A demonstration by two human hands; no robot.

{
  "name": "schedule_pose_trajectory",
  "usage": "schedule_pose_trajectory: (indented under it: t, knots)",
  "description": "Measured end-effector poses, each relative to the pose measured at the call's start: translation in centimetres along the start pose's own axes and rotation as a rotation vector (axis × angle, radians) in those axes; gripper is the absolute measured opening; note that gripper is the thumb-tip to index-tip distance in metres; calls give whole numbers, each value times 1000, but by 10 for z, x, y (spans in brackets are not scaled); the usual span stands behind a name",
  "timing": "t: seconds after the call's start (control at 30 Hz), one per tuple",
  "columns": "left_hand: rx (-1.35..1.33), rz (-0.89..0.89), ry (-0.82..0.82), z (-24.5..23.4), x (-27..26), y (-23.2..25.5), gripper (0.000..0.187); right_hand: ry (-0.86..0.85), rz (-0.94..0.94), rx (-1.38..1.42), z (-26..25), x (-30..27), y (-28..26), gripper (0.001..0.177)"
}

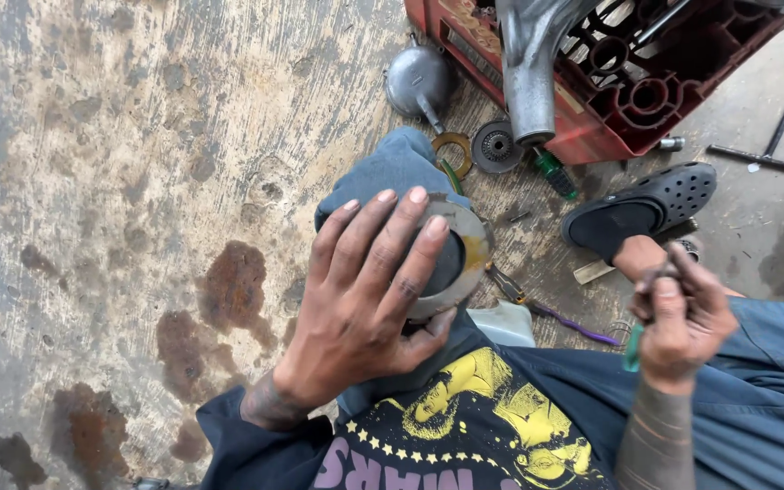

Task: The person sits on the floor and uses a small tool to scrape and clean a circular metal part, likely a brake shoe, held in their left hand. They rotate the part to access different areas and continue scraping the surface throughout the video.

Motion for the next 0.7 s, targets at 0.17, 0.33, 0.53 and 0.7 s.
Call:
schedule_pose_trajectory:
  t: [0.17, 0.33, 0.53, 0.7]
  knots:
    - [66, 59, -14, -2, 8, 8, 61, -282, 78, 165, 43, -36, -24, 63]
    - [-4, 234, -20, -9, 17, 19, 75, -541, 125, 485, 76, -36, -67, 87]
    - [139, 506, 102, -9, 57, 39, 79, -459, 225, 866, 75, 12, -109, 104]
    - [182, 492, 178, -6, 96, 59, 92, -279, 129, 688, 90, 30, -146, 60]
Point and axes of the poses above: each hand's wrist, its own x-axis towards the middle knuckle, its own z-axis out of the palm, y = z × x, the point moved 1 cm from there along x, towards the middle knuckle, and after that the axes turned 9 degrees about x, right-handed, at the moved point
